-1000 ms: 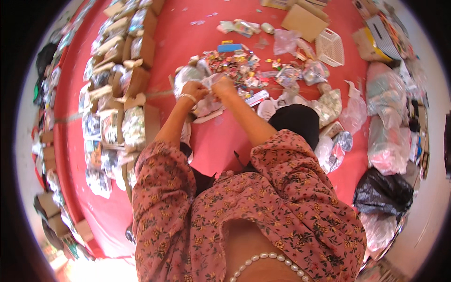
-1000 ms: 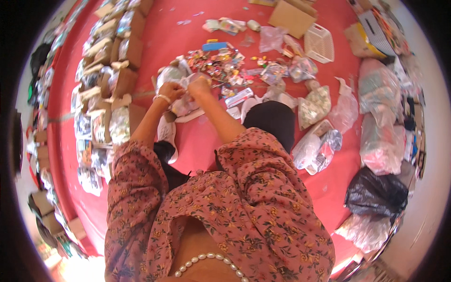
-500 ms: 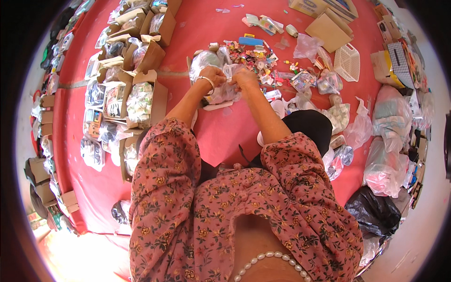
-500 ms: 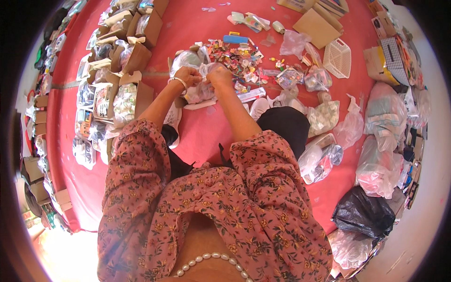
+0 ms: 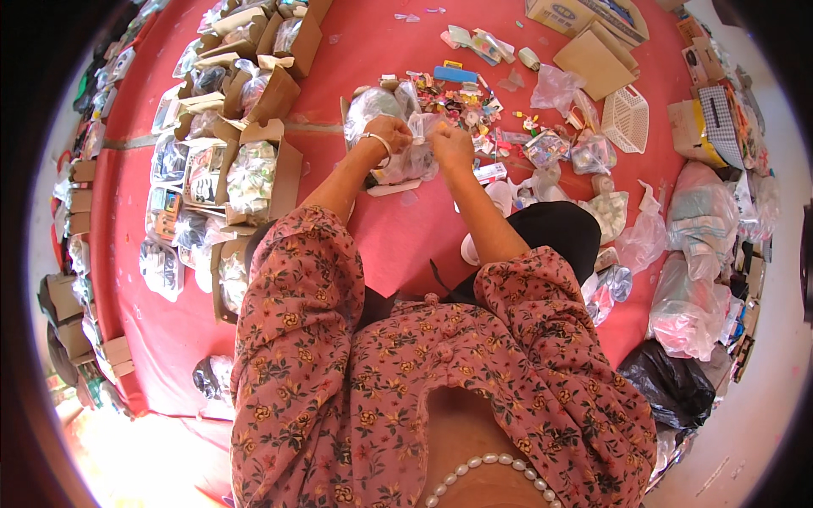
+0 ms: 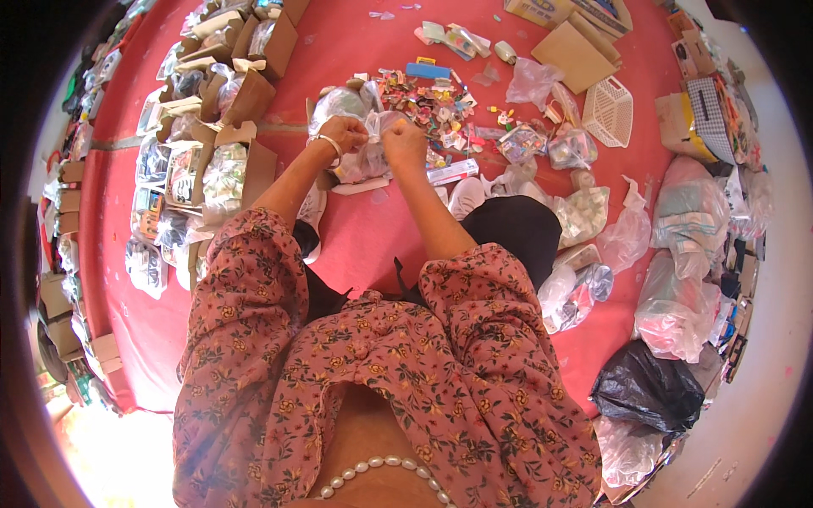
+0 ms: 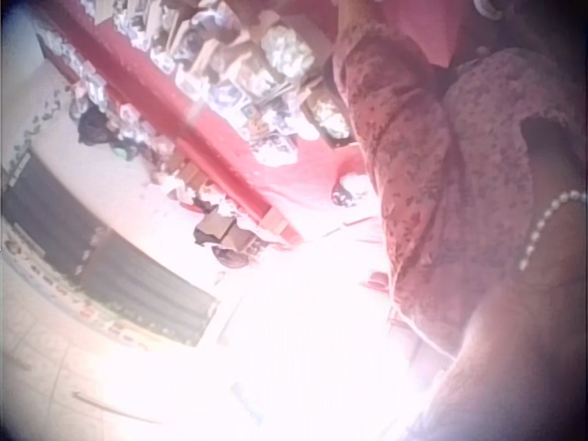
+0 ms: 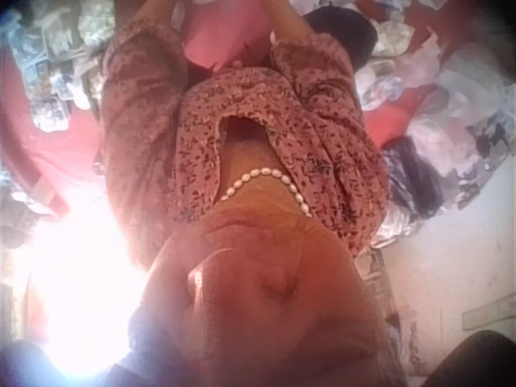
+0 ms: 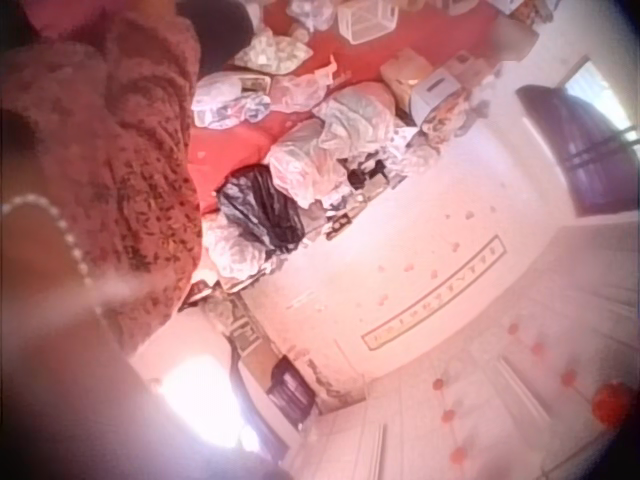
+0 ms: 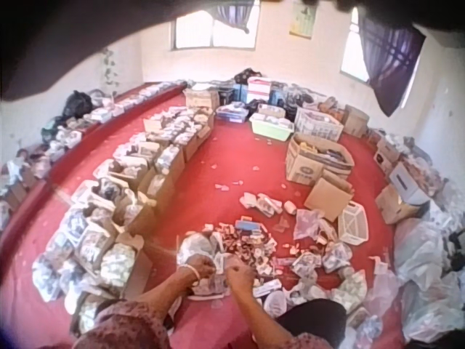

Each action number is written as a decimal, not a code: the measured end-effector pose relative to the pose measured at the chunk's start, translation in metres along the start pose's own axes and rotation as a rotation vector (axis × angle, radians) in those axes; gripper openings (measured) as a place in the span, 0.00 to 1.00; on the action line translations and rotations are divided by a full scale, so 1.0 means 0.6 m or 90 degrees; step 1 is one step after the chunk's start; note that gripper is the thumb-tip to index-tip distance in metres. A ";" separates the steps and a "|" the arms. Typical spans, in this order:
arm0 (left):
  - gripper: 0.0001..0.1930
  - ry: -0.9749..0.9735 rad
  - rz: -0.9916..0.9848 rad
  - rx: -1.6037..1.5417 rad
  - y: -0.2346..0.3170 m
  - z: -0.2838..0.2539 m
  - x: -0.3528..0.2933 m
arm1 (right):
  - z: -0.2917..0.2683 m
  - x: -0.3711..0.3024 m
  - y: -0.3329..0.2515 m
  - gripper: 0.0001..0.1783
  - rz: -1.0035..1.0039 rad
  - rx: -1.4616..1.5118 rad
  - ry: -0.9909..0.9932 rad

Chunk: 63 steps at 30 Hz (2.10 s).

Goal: The person sits on a red floor surrounded by cardboard boxes and plastic bags, sorting small colorful items into a clear plastic bag. They pick up individual items from a pile and place them into the bag, occasionally adjusting the bag's position.

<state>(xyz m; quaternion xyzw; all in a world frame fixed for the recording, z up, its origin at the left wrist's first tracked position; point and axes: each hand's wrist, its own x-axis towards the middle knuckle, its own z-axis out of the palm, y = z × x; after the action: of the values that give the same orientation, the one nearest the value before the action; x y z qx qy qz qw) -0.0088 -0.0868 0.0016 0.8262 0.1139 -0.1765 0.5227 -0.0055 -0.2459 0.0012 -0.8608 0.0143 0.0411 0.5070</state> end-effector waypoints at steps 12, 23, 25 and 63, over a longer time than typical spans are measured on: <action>0.05 0.041 0.069 0.102 0.006 -0.005 -0.012 | -0.021 0.009 -0.041 0.07 0.092 0.032 -0.251; 0.07 0.024 0.063 0.127 0.003 -0.004 -0.005 | -0.029 -0.004 -0.062 0.03 0.216 0.169 -0.265; 0.08 0.014 0.047 0.105 0.003 -0.001 -0.001 | -0.031 -0.003 -0.061 0.03 0.223 0.181 -0.281; 0.20 -0.004 0.118 0.539 0.077 0.003 -0.019 | -0.186 0.006 -0.194 0.12 -0.292 0.041 -0.123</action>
<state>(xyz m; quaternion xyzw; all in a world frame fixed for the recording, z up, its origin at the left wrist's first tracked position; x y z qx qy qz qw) -0.0025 -0.1080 0.0440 0.9739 -0.0446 -0.1625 0.1518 0.0121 -0.2866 0.1563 -0.8172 -0.2284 0.0067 0.5292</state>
